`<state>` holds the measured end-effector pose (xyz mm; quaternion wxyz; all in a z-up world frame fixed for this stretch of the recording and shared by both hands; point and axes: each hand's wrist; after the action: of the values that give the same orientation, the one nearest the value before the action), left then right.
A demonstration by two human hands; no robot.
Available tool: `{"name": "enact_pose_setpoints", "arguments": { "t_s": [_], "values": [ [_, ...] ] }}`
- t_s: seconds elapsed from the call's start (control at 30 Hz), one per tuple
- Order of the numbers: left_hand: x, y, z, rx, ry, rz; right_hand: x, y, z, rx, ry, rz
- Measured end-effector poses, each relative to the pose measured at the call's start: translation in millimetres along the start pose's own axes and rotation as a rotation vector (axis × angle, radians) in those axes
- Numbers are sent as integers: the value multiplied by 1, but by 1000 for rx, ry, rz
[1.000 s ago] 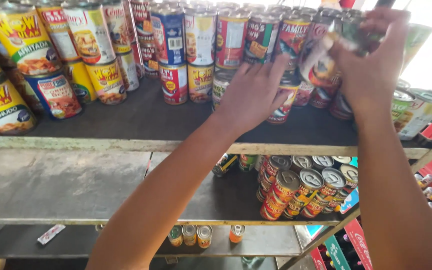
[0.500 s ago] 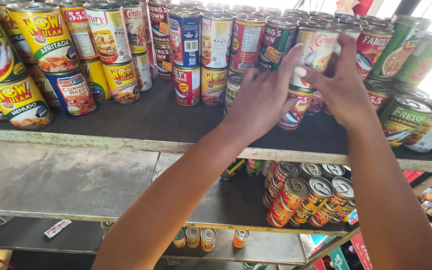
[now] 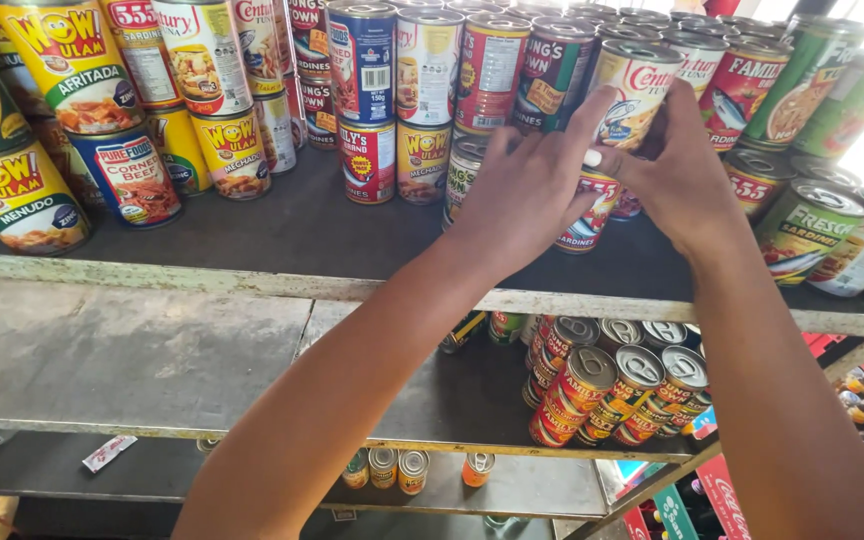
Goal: Arranging and stacking various canned goods on grocery store shelves.
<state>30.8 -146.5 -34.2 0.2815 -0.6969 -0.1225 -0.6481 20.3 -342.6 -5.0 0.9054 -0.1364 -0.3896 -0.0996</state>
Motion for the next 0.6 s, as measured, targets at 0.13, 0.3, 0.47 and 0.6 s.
{"name": "enact_pose_setpoints", "arguments": {
  "t_s": [0.13, 0.3, 0.47, 0.6],
  "values": [
    [1, -2, -2, 32, 8, 19, -2, 4, 14, 21, -77, -22],
    [0, -5, -2, 20, 10, -1, 4, -10, -9, -72, 9, -268],
    [-1, -5, -3, 26, 9, -23, 0, -15, -7, -65, 98, -141],
    [2, -16, -3, 52, 16, -178, -5, -14, -4, -149, 146, 80]
  ]
}}
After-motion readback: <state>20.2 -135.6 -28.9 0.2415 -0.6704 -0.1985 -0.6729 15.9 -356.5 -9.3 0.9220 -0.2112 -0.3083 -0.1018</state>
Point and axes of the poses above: each hand's wrist, its own x-axis towards the middle knuckle, its own y-axis out of the palm, z = x × y, and after that the axes turned 14 degrees about -z, right-handed
